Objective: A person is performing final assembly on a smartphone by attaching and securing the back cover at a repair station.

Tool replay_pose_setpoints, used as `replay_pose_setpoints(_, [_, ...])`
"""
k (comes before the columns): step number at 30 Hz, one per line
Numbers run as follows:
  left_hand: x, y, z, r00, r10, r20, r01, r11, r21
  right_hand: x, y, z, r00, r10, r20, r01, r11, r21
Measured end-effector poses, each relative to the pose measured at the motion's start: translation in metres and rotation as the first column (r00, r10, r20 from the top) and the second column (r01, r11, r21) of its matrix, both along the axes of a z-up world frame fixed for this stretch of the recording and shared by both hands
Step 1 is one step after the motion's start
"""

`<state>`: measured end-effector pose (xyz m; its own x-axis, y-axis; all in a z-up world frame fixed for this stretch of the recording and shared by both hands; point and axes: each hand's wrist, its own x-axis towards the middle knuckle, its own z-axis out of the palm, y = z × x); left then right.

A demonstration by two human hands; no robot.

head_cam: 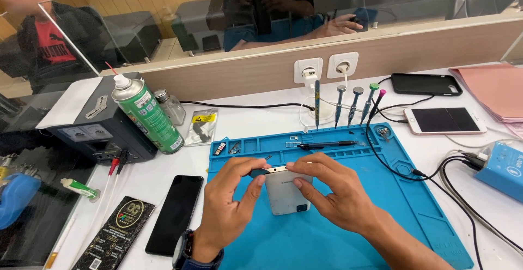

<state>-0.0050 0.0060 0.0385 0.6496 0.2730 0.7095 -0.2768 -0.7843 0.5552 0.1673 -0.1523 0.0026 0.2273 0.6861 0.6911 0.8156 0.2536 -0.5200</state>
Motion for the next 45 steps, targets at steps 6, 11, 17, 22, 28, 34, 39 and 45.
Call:
replay_pose_setpoints(6, [-0.003, 0.011, 0.008, 1.000, 0.000, -0.022, -0.001, 0.998, -0.057, 0.003, -0.001, -0.011, 0.997, 0.008, 0.079, 0.002, 0.992, -0.129])
replay_pose_setpoints(11, [-0.003, 0.013, 0.008, 0.999, -0.025, -0.041, 0.024, 0.999, -0.024, 0.005, -0.001, -0.016, 0.998, 0.026, 0.063, -0.014, 0.985, -0.174])
replay_pose_setpoints(17, [-0.003, 0.016, 0.008, 0.993, -0.039, -0.109, 0.031, 0.997, -0.077, 0.003, 0.002, -0.009, 0.998, 0.024, 0.055, -0.015, 0.989, -0.145])
replay_pose_setpoints(22, [-0.001, 0.022, 0.010, 0.994, -0.055, -0.097, 0.053, 0.998, -0.024, 0.004, 0.002, -0.012, 0.999, 0.029, 0.027, -0.024, 0.984, -0.179])
replay_pose_setpoints(28, [-0.003, 0.023, 0.007, 0.993, -0.049, -0.106, 0.050, 0.999, 0.000, 0.005, 0.001, -0.014, 0.999, 0.034, 0.021, -0.029, 0.981, -0.192])
replay_pose_setpoints(34, [-0.005, 0.024, -0.002, 0.994, -0.066, -0.092, 0.063, 0.997, -0.039, 0.006, 0.003, -0.021, 0.998, 0.002, 0.063, 0.007, 0.988, -0.154])
replay_pose_setpoints(39, [-0.002, 0.021, -0.020, 0.987, -0.109, -0.115, 0.053, 0.911, -0.408, 0.004, 0.006, -0.020, 0.998, -0.021, 0.066, 0.027, 0.996, -0.086])
replay_pose_setpoints(45, [-0.001, 0.021, -0.009, 0.994, -0.092, -0.062, 0.062, 0.922, -0.383, 0.006, 0.005, -0.021, 0.998, -0.032, 0.061, 0.039, 0.992, -0.116])
